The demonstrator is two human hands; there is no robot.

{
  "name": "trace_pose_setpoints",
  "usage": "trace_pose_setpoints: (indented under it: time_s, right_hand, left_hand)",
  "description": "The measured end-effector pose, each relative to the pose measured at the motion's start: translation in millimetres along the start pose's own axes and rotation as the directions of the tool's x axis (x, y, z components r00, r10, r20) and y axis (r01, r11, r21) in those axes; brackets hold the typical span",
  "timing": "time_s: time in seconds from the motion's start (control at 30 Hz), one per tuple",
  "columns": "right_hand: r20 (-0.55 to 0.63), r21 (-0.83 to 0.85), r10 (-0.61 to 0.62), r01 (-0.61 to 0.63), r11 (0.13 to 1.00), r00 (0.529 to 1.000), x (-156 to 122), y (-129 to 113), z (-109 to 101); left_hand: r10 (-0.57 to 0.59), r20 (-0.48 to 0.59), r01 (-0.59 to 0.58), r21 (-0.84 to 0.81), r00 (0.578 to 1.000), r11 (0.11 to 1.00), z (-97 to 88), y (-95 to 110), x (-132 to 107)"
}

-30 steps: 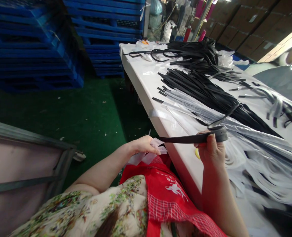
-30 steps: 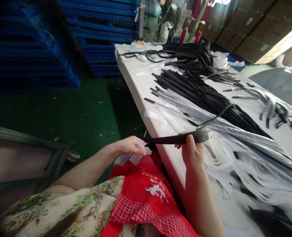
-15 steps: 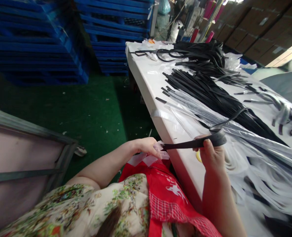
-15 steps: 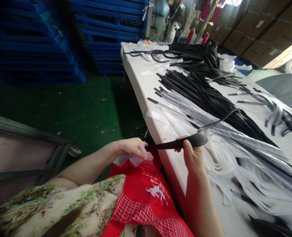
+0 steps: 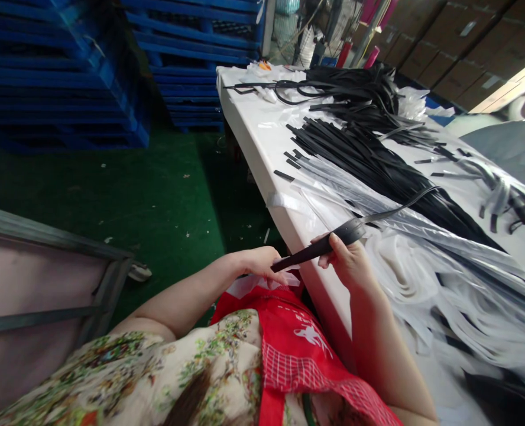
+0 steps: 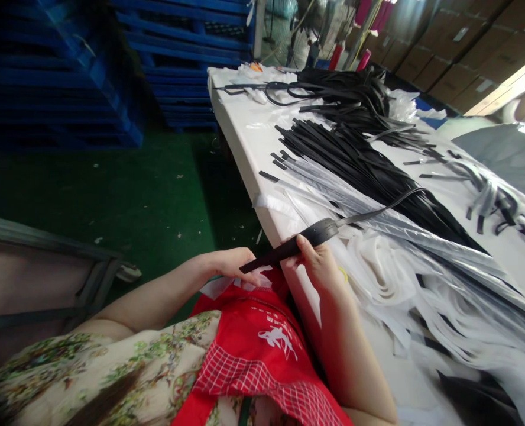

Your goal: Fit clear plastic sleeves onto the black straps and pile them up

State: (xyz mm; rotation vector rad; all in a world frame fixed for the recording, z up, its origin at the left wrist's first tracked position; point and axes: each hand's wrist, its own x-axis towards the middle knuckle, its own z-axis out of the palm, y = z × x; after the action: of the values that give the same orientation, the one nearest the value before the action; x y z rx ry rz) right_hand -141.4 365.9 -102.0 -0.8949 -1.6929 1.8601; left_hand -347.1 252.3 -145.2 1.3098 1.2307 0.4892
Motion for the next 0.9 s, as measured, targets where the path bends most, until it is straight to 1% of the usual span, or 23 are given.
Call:
trace_pose_setpoints:
  time_s: [0.07,0.13,0.2,0.3,0.37,0.43,0.53,0.6,0.63,0.73,0.8,0.83,0.9]
  right_hand:
    - [0.005,0.021,0.059,-0.059,0.998,0.998,4,2,4]
    - [0.026,0.038,0.102,-0.103,0.994,0.994,8,3,8]
    - [0.050,0.061,0.131,-0.134,0.989,0.990,11,3,13]
    - [0.068,0.105,0.162,-0.169,0.980,0.984,14,5,20]
    - [0.075,0.134,0.174,-0.183,0.974,0.982,14,6,23]
    - [0.071,0.157,0.189,-0.198,0.968,0.979,14,8,24]
    - [0.034,0.186,0.206,-0.209,0.960,0.978,13,10,24]
    - [0.010,0.182,0.204,-0.203,0.962,0.979,12,11,25]
    - [0.002,0.171,0.207,-0.204,0.964,0.978,11,11,26]
    - [0.004,0.162,0.231,-0.228,0.960,0.973,9,10,30]
    - [0.041,0.189,0.246,-0.250,0.950,0.968,9,9,30]
    - [0.066,0.204,0.251,-0.260,0.944,0.966,10,8,29]
    - [0.103,0.223,0.259,-0.276,0.935,0.960,11,8,26]
  left_hand:
    - [0.057,0.019,-0.056,-0.019,0.998,0.998,0.9,-2,1]
    - [0.086,0.039,-0.084,-0.051,0.996,0.995,2.6,-2,3]
    - [0.057,0.040,-0.053,-0.088,0.998,0.995,4.5,-2,5]
    - [-0.036,-0.002,0.035,-0.181,0.999,0.983,6.7,0,7]
    - [-0.066,-0.028,0.059,-0.206,0.997,0.977,7.6,1,8]
    - [-0.054,-0.033,0.047,-0.189,0.998,0.981,8.4,-1,9]
    - [0.005,0.047,0.004,-0.184,0.999,0.983,10.3,-6,11]
    - [0.013,0.106,0.007,-0.182,0.994,0.983,11.6,-9,12]
    - [0.004,0.118,0.015,-0.164,0.993,0.986,11.9,-10,12]
    - [-0.046,0.078,0.049,-0.036,0.996,0.998,9.3,-11,13]
    - [-0.054,0.050,0.052,0.032,0.997,0.998,5.8,-11,15]
    - [-0.049,0.070,0.047,0.027,0.996,0.998,4.2,-11,16]
    - [-0.033,0.148,0.045,-0.079,0.988,0.996,2.5,-11,18]
